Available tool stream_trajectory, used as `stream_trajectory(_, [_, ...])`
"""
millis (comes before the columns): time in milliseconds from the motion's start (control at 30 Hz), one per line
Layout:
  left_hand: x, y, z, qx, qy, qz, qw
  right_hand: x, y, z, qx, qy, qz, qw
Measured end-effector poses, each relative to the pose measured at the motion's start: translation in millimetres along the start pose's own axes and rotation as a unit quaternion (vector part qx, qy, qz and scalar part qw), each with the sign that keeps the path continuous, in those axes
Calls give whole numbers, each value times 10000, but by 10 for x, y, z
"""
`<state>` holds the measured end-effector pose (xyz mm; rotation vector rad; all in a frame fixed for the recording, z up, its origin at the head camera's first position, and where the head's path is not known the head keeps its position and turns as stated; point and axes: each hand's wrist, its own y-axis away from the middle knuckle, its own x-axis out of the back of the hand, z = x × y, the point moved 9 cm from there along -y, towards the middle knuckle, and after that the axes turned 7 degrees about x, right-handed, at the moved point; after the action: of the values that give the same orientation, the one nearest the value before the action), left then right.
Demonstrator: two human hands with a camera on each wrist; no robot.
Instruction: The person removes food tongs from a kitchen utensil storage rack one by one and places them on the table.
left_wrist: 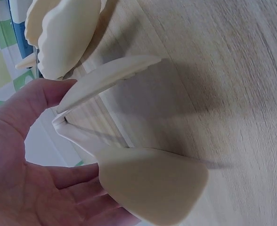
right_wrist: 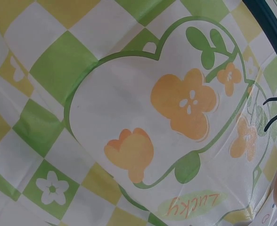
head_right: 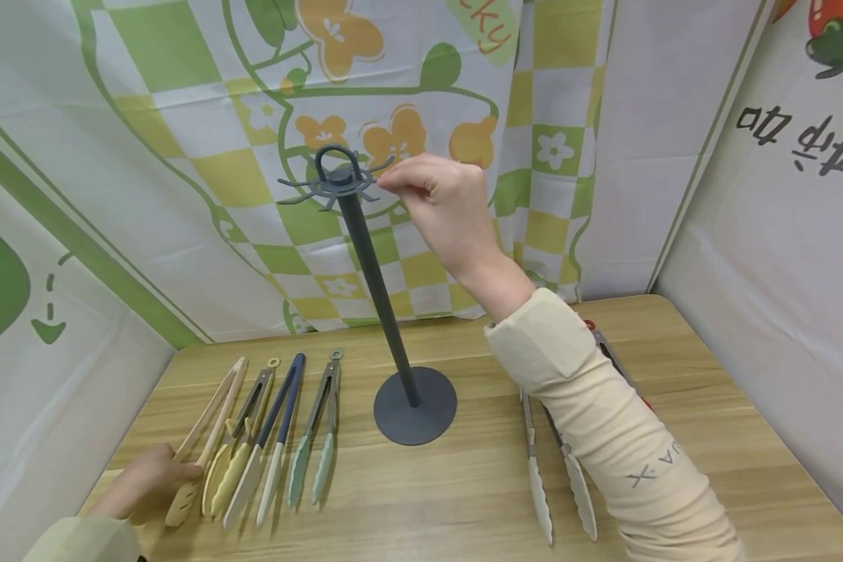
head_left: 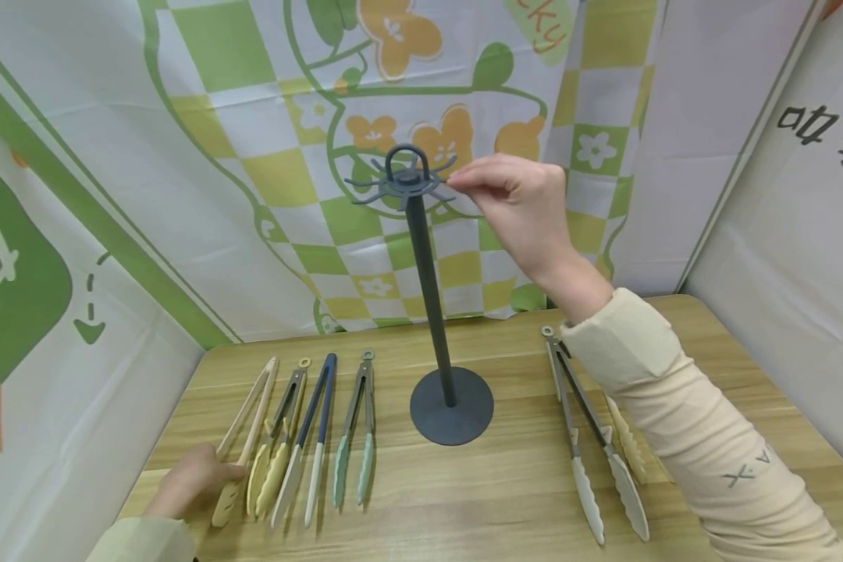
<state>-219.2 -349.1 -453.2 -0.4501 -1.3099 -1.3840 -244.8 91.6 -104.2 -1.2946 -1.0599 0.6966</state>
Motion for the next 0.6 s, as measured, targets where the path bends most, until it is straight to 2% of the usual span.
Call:
stream_trajectory(200, [-2,4,5,18,219,13,9998,-2,5,1,12,85,-23,10000])
stream_trajectory(433, [49,20,47,-137,109,-16,9998,-11,2,-7,28,73,-22,10000])
stream_trajectory(500, [94,33,75,-171,142,74,9997,-4,3,-11,41,105,14,9999])
stream_trajectory(600, [192,50,155,-309,151,376,9987,10,15,-7,20,28,83,10000])
